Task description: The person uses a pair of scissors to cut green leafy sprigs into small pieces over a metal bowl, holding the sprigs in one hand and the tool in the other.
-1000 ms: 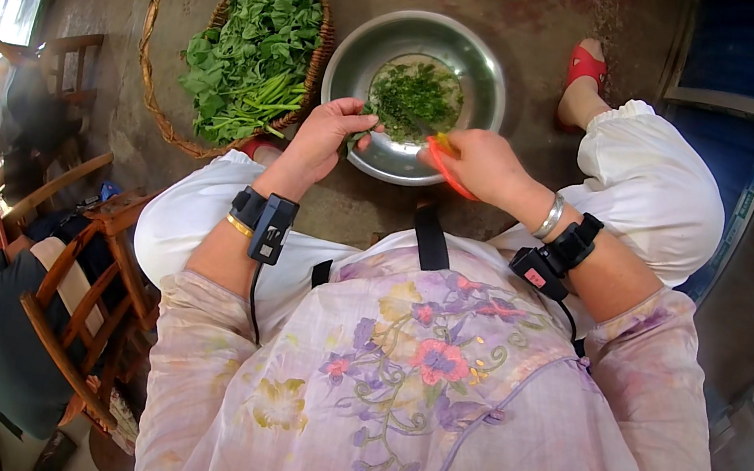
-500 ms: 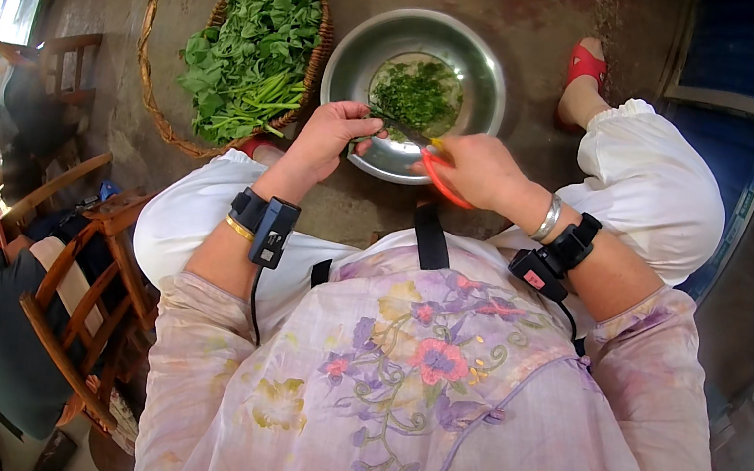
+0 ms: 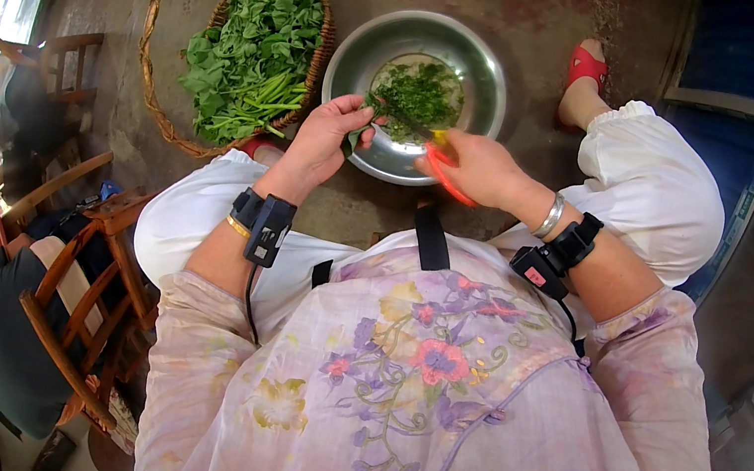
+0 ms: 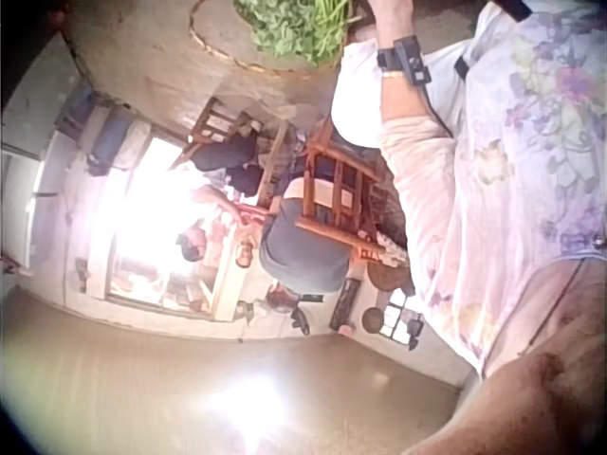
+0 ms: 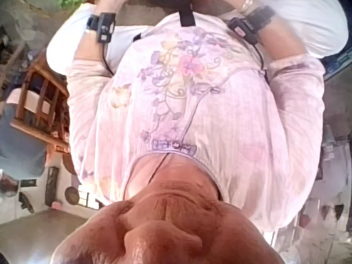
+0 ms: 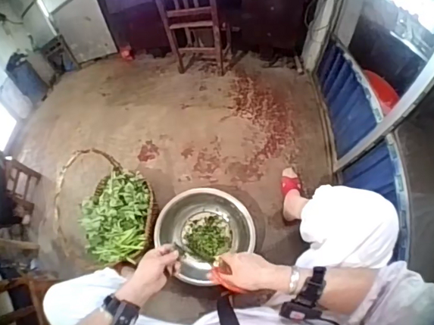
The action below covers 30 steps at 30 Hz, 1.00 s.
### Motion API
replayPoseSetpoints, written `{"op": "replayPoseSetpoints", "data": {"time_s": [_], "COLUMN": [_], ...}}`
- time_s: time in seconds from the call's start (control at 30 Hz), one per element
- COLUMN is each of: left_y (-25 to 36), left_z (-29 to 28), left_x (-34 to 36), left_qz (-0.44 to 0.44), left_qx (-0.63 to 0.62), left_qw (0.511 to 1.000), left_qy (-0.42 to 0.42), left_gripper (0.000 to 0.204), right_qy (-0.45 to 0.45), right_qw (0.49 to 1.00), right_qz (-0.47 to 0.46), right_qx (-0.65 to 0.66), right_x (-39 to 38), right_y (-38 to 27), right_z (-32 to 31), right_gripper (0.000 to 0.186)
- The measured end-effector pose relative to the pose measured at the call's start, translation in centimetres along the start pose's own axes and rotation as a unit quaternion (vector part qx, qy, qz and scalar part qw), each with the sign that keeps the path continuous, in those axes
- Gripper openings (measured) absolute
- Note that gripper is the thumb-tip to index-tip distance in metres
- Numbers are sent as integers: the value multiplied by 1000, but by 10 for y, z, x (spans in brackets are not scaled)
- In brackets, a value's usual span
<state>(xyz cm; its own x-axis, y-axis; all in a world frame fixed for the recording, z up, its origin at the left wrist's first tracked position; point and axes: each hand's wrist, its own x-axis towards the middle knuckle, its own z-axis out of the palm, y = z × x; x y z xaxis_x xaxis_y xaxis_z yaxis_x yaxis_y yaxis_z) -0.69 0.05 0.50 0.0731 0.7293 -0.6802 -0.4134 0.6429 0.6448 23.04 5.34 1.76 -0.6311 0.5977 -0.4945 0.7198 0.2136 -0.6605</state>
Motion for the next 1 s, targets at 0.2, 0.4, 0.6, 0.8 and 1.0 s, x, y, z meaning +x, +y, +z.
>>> {"op": "replayPoseSetpoints", "data": {"time_s": [0.2,0.4,0.6,0.8,1.0], "left_y": [-2,-6,-8,-14,-8], "left_z": [6,5,8,7,7], "left_x": [-4,-1,-2,-1,-4], "left_qz": [13,2,42,85,29], "left_qx": [-39,-51,-45,74,-4], "left_qw": [999,998,998,993,998], "left_qy": [-5,-23,-30,31,46], "left_gripper": [15,12,15,17,13], "right_qy": [-27,-22,-22,-7,-29], "right_qw": [999,999,999,999,999], "right_qz": [-4,-21,-16,-21,3], "right_qx": [23,-9,-28,-32,37], "right_x": [0,1,0,2,4], "right_y": [-6,-7,-10,-5,0], "right_z": [-1,-2,-8,-3,-2], "right_gripper": [67,65,64,55,64]}}
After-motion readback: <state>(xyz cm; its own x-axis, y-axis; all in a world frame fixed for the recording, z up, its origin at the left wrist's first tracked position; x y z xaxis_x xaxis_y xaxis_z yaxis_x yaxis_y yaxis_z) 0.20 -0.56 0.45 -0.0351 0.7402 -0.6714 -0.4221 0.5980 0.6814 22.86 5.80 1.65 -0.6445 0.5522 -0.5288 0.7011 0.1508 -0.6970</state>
